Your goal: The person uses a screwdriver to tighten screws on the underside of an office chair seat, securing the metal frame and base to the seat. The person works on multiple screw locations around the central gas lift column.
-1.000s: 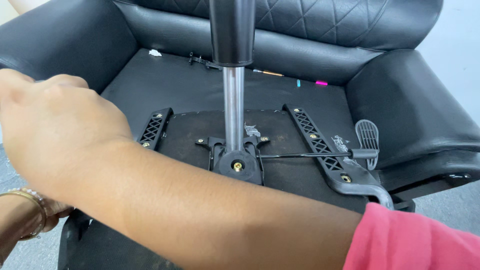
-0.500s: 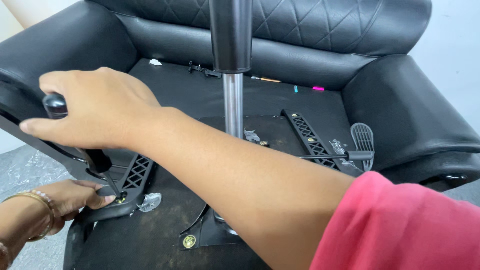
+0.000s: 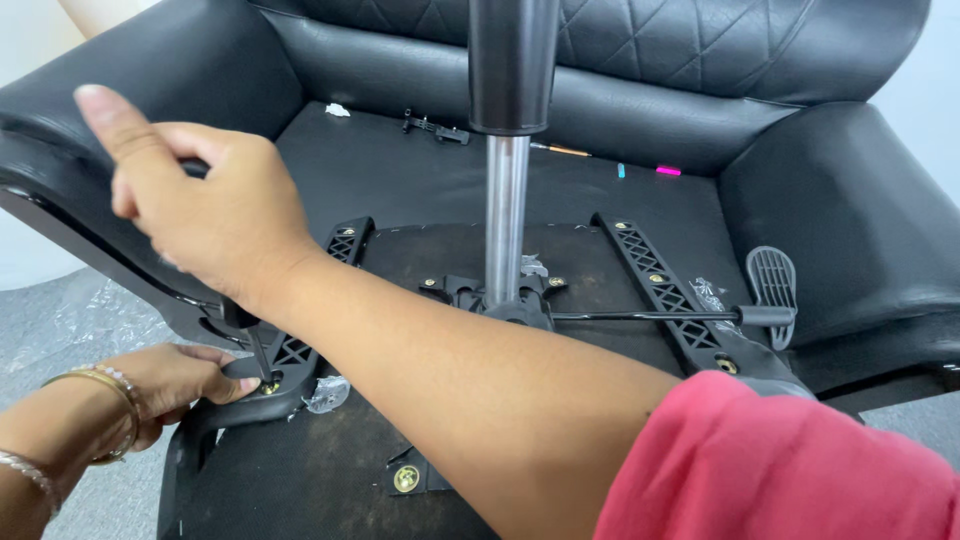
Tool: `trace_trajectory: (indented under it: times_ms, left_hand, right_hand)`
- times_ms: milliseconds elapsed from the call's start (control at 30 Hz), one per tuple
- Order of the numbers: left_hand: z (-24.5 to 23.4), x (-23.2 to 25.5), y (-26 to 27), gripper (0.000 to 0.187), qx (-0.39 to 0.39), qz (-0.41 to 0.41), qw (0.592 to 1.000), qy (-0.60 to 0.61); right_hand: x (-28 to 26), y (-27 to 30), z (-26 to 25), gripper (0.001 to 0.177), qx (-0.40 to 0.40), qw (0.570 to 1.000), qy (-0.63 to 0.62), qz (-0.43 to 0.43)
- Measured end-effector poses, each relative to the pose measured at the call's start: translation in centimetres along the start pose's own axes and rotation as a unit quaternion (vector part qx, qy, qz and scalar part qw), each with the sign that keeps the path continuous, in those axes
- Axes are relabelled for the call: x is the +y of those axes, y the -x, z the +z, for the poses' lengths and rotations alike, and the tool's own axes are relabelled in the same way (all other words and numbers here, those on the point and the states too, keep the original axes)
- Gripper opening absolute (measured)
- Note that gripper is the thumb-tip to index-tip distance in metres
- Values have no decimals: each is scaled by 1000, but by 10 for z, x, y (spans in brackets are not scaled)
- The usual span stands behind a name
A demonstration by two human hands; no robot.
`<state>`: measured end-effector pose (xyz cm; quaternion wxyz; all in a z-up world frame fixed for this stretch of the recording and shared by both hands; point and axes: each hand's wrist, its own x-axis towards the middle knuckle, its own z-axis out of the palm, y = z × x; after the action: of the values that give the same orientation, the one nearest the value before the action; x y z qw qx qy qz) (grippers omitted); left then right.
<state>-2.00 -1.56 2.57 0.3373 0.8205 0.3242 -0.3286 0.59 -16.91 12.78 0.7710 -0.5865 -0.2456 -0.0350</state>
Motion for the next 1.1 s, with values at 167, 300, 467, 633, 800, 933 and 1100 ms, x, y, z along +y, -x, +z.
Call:
trace_trajectory:
  times_ms: [167,300,467,633,800,933,1100]
  left_hand:
    - [4,-4,-19,55,20,16,999,37]
    - [9,-7,-29,53,-12,39,998,57]
    - [2,-23,-28,53,2,29,996,83]
    - [-4,-35,-23,52,15,27,994,103]
    - [4,-26,-21,52,22,44,992,113]
    - [11,-14,-16,52,29,69,989,129]
    - [14,-14,-12,71,122,141,982,-35]
  right_hand:
    - [-13,7,-18,61,186,975,86,-86]
    - [-18,23,0,42,209,967,134,-53]
    - [-10,58,59,40,150,952,225,-143]
    - [-1,90,73,39,50,968,200,-146]
    - [-13,71,43,37,32,980,139,-137]
    - [-40,35,-12,52,41,981,56,-183]
    - [-96,20,-74,54,37,984,18,-174]
